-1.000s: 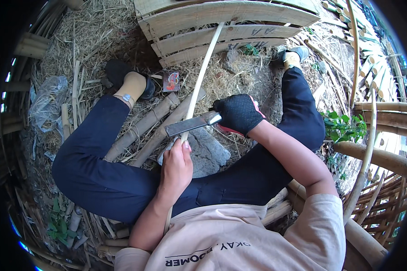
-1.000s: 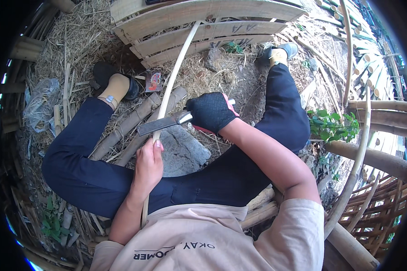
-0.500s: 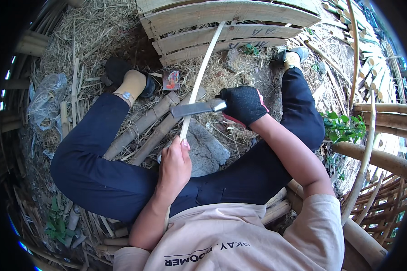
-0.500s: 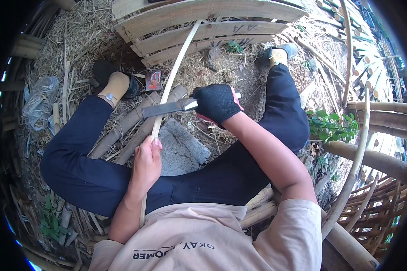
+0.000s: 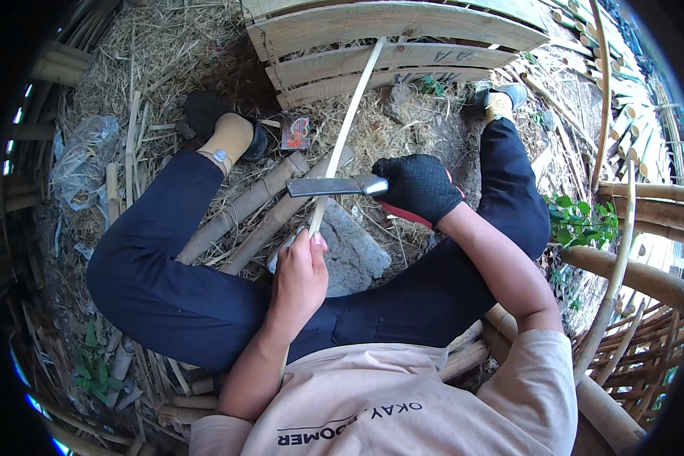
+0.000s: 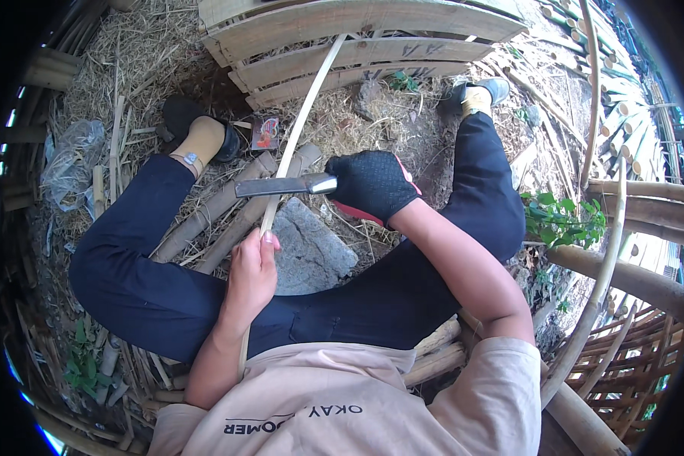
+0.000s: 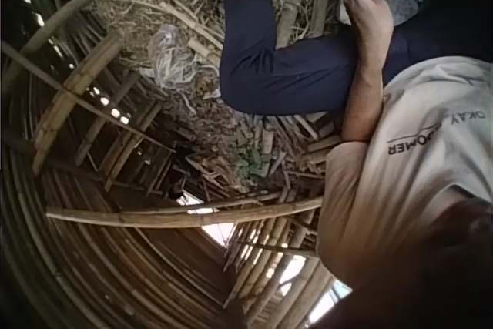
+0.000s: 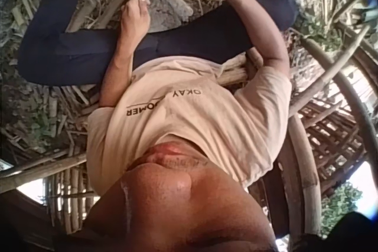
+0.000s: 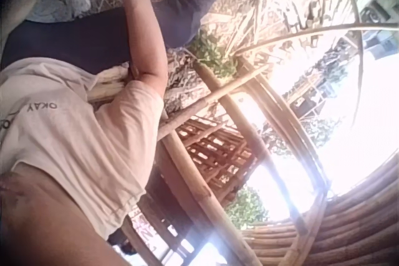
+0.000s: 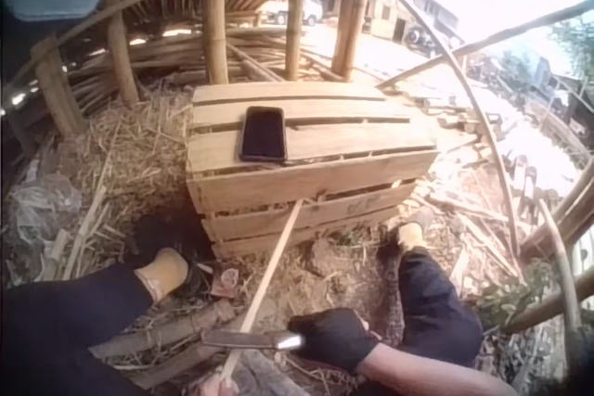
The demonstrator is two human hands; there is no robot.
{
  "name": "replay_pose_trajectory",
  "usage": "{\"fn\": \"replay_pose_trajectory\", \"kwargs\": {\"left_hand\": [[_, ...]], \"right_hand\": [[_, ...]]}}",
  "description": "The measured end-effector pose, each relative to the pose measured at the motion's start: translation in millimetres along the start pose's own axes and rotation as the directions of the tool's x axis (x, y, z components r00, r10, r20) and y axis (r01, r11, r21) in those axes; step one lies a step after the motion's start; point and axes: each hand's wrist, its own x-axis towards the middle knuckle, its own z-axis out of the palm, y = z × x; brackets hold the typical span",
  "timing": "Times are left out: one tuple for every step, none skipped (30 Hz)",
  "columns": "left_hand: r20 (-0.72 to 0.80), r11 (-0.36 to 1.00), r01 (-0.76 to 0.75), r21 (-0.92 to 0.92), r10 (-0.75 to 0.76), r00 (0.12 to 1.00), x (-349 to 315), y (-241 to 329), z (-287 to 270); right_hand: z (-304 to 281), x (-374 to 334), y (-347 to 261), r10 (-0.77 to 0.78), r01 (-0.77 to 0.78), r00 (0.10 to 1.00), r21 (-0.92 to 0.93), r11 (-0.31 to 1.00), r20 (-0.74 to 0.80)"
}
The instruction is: The person scrapes a thin bamboo stick with a knife, holding the stick by hand and moving the blade along its length.
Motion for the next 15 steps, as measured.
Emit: {"fn": "replay_pose_trajectory", "kwargs": {"left_hand": [[-0.019,1.000,-0.015,0.005,0.015,1.000,-1,0,1],[-0.037,0.999,-0.027,0.028,0.029,0.999,-1,-1,2],[-0.055,0.998,-0.039,0.051,0.042,0.998,-1,-3,4],[-0.068,0.996,-0.053,0.073,0.058,0.996,-2,-3,6],[-0.060,0.995,-0.041,0.095,0.047,0.997,-3,-2,7],[-0.052,0.993,-0.029,0.118,0.036,0.998,-3,-1,7],[-0.046,0.990,-0.017,0.139,0.024,0.999,-3,0,8],[-0.032,0.991,-0.003,0.135,0.007,0.999,-3,1,8],[-0.018,0.991,0.012,0.130,-0.010,1.000,-2,2,7],[-0.007,0.991,0.027,0.129,-0.026,1.000,-1,3,5],[-0.011,0.993,0.022,0.119,-0.021,1.000,-1,4,4],[-0.015,0.994,0.018,0.108,-0.016,1.000,-2,5,4],[-0.016,0.995,0.013,0.095,-0.012,1.000,-2,5,4],[-0.014,0.993,0.014,0.116,-0.013,1.000,-3,4,4],[-0.012,0.991,0.016,0.136,-0.014,1.000,-3,2,4]], "right_hand": [[1,-1,-5,-0.020,0.019,0.999,0.016,1.000,0.034],[0,-2,-12,-0.040,0.038,0.997,0.032,0.999,0.068],[-5,-3,-18,-0.002,0.002,0.991,-0.002,1.000,0.135],[-1,-4,-15,-0.007,0.007,0.992,-0.002,1.000,0.123],[5,-4,-11,-0.012,0.012,0.994,-0.001,1.000,0.111],[9,-4,-8,-0.018,0.018,0.995,-0.001,1.000,0.100],[10,-2,-10,0.012,-0.010,0.997,-0.024,1.000,0.078],[11,-1,-10,0.014,-0.010,0.998,-0.051,0.999,0.068],[13,-1,-10,0.015,-0.011,0.998,-0.077,0.997,0.059],[13,1,-10,0.014,-0.010,0.999,-0.101,0.995,0.047],[12,2,-9,0.009,-0.004,0.999,-0.108,0.994,0.046],[11,4,-8,0.004,0.002,0.999,-0.115,0.993,0.045],[11,6,-7,0.000,0.006,0.999,-0.123,0.992,0.047],[11,7,-6,-0.021,0.024,0.999,-0.117,0.993,0.025],[11,8,-5,-0.043,0.043,0.999,-0.112,0.993,0.003]]}}
